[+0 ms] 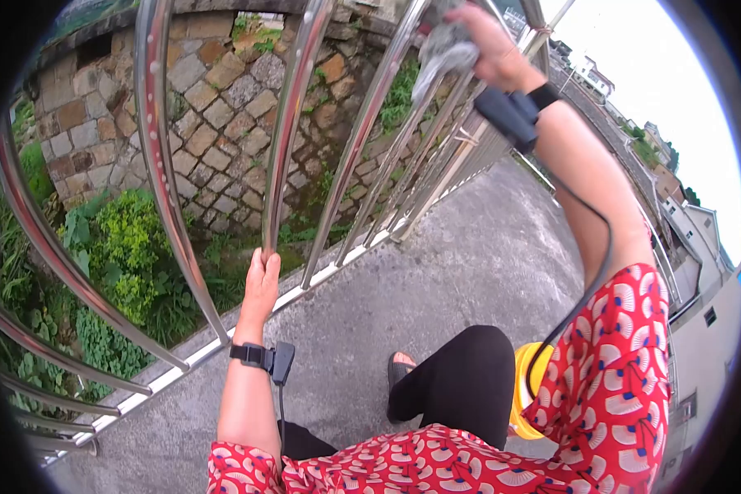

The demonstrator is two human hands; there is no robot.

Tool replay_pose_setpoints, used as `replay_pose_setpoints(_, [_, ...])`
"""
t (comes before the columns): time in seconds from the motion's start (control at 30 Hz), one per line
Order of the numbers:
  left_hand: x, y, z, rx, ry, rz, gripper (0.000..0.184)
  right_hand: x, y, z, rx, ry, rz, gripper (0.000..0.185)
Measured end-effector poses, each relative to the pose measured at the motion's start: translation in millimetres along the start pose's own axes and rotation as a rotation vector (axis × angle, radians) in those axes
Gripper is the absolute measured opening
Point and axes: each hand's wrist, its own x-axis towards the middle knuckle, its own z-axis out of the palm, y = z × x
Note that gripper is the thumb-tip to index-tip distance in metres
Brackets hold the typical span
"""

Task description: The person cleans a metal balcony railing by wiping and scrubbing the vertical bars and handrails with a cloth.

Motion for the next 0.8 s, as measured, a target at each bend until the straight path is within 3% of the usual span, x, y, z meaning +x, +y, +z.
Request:
replay_pose_setpoints(0.03, [-0.1, 0.9, 0.9, 0.013, 0.02, 0.029, 0.035, 17.6, -8.7, -18.8, 0.043, -0.139, -0.155, 0.03])
replay_pose_setpoints(0.07, [0.4, -0.2, 0.8, 0.017, 0.009, 0.023, 0.038, -0.2, -30.5, 30.3, 0.299, -0.185, -0.187, 0.021])
replay_pose_setpoints(0.1, [0.8, -1.3, 0.9, 0.023, 0.013, 0.0, 0.038, -13.1, -29.6, 57.7, 0.41, -0.042, -0.191, 0.027])
replay_pose_setpoints(0.17, [0.7, -2.5, 2.6, -0.008, 0.009, 0.003, 0.04, 7.0, 6.6, 50.2, 0.516, -0.242, -0.24, 0.024])
replay_pose_setpoints(0.2, [1.1, -0.2, 1.9, -0.025, -0.003, -0.013, 0.041, -11.7, 25.2, 78.0, 0.396, -0.038, -0.265, 0.022])
replay_pose_setpoints(0.23, [0.6, 0.2, 0.7, -0.037, -0.016, -0.03, 0.042, -5.8, 53.4, 74.0, 0.428, -0.12, -0.278, 0.015])
replay_pose_setpoints(0.3, [-0.6, -6.3, 0.3, 0.024, -0.006, -0.031, 0.047, -12.3, 104.7, 90.4, 0.356, 0.085, -0.325, 0.032])
replay_pose_setpoints(0.43, [-8.4, 10.7, -7.3, 0.115, 0.031, -0.01, 0.05, -69.6, 216.1, 152.6, 0.411, 0.274, -0.229, 0.056])
replay_pose_setpoints(0.5, [-10.5, 33.9, -14.8, 0.265, 0.139, 0.038, 0.05, -93.1, 291.7, 171.8, 0.102, 0.416, -0.178, 0.066])
replay_pose_setpoints(0.57, [-8.9, 63.1, -30.1, 0.334, 0.235, 0.175, 0.043, -122.6, 346.6, 204.5, 0.052, 0.496, -0.1, 0.067])
replay_pose_setpoints(0.63, [-10.8, 74.6, -36.7, -0.072, 0.281, 0.219, 0.034, -147.7, 394.5, 236.0, -0.038, 0.632, -0.032, 0.058])
replay_pose_setpoints(0.67, [-16.4, 88.2, -42.2, -0.055, 0.281, 0.215, 0.034, -159.2, 421.1, 246.4, -0.134, 0.645, -0.003, 0.06])
replay_pose_setpoints(0.73, [-33.9, 114.3, -50.3, 0.378, 0.182, 0.335, 0.028, -181.2, 473.8, 263.1, -0.333, 0.655, 0.031, 0.063])
replay_pose_setpoints(0.8, [-45.1, 116.4, -53.5, 0.387, 0.394, 0.441, 0.024, -198.4, 511.3, 269.6, -0.43, 0.656, 0.034, 0.064])
